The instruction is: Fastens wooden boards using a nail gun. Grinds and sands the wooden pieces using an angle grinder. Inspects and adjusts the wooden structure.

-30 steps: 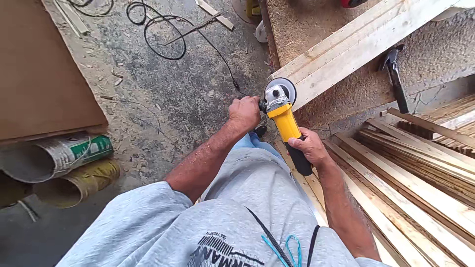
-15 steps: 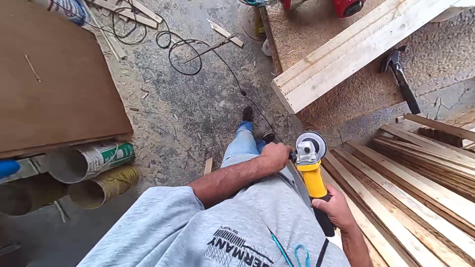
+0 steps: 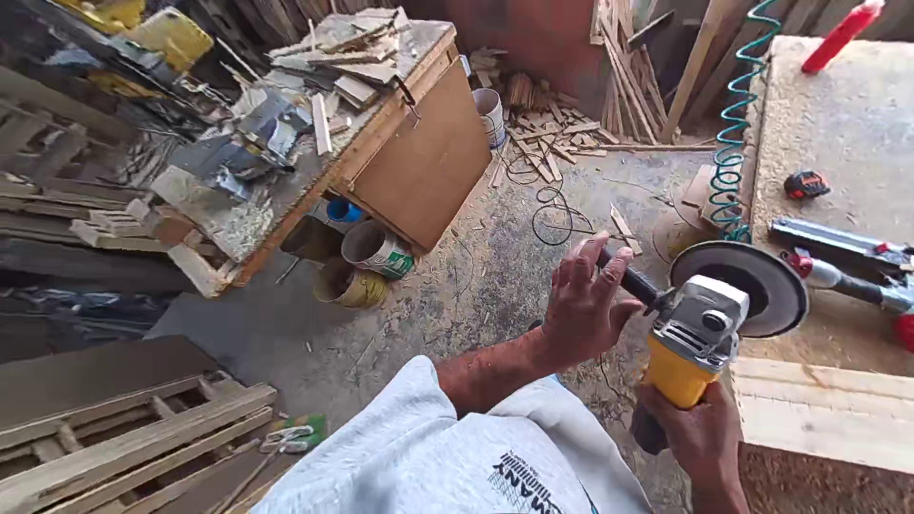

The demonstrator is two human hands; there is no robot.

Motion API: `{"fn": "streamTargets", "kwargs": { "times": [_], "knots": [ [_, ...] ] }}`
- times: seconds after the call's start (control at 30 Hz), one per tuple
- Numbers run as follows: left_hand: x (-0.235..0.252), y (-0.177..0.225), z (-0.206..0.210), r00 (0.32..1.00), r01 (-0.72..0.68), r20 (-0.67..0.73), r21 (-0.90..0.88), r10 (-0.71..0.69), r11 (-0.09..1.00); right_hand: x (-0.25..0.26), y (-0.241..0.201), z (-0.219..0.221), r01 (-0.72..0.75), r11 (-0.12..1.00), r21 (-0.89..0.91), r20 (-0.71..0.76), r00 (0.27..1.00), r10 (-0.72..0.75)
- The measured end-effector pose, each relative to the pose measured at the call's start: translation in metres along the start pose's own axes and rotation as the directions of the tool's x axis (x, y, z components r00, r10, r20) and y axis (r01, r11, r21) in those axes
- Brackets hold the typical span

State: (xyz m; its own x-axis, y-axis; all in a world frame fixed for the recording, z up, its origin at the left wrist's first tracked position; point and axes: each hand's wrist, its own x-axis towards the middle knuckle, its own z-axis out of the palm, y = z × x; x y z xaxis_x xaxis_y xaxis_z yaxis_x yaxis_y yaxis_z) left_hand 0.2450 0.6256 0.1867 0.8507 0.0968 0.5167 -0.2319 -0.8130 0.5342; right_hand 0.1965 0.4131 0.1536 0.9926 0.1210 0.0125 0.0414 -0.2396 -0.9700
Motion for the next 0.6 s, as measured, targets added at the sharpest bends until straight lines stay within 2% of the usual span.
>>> {"fn": "streamTargets", "kwargs": {
  "times": [0.07, 0.1, 0.13, 0.17, 0.23, 0.3, 0.4, 0.5, 0.6],
  "knots": [
    [-0.007, -0.03, -0.017, 0.997, 0.024, -0.077, -0.039, -0.027, 0.999, 0.041, -0.016, 0.027, 0.076, 0.986, 0.151, 0.026, 0.996, -0.08],
    [-0.015, -0.046, -0.023, 0.998, 0.018, -0.057, -0.057, -0.021, 0.998, 0.061, -0.025, 0.043, 0.08, 0.966, 0.244, 0.039, 0.995, -0.092],
    [-0.023, -0.06, -0.028, 1.0, 0.01, 0.015, -0.117, -0.008, 0.993, 0.082, -0.034, 0.059, 0.077, 0.941, 0.329, 0.049, 0.994, -0.099],
    [-0.029, -0.075, -0.031, 0.987, 0.025, 0.163, -0.227, 0.013, 0.974, 0.103, -0.042, 0.076, 0.075, 0.91, 0.408, 0.07, 0.991, -0.113],
    [-0.025, -0.101, -0.032, 0.868, 0.19, 0.489, -0.489, 0.088, 0.851, 0.14, -0.055, 0.111, 0.037, 0.843, 0.536, 0.146, 0.98, -0.136],
    [-0.014, -0.121, -0.028, 0.817, 0.333, 0.57, -0.593, 0.089, 0.733, 0.169, -0.066, 0.139, -0.005, 0.812, 0.583, 0.221, 0.963, -0.153],
    [0.001, -0.146, -0.036, 0.838, 0.333, 0.544, -0.58, 0.049, 0.743, 0.192, -0.079, 0.163, -0.068, 0.792, 0.607, 0.266, 0.956, -0.122],
    [0.008, -0.172, -0.036, 0.929, 0.239, 0.37, -0.602, 0.001, 0.762, 0.216, -0.088, 0.184, -0.158, 0.719, 0.677, 0.332, 0.937, -0.107],
    [0.023, -0.186, -0.034, 0.933, 0.283, 0.356, -0.641, -0.05, 0.713, 0.242, -0.089, 0.203, -0.221, 0.662, 0.716, 0.384, 0.917, -0.109]
  ]
}}
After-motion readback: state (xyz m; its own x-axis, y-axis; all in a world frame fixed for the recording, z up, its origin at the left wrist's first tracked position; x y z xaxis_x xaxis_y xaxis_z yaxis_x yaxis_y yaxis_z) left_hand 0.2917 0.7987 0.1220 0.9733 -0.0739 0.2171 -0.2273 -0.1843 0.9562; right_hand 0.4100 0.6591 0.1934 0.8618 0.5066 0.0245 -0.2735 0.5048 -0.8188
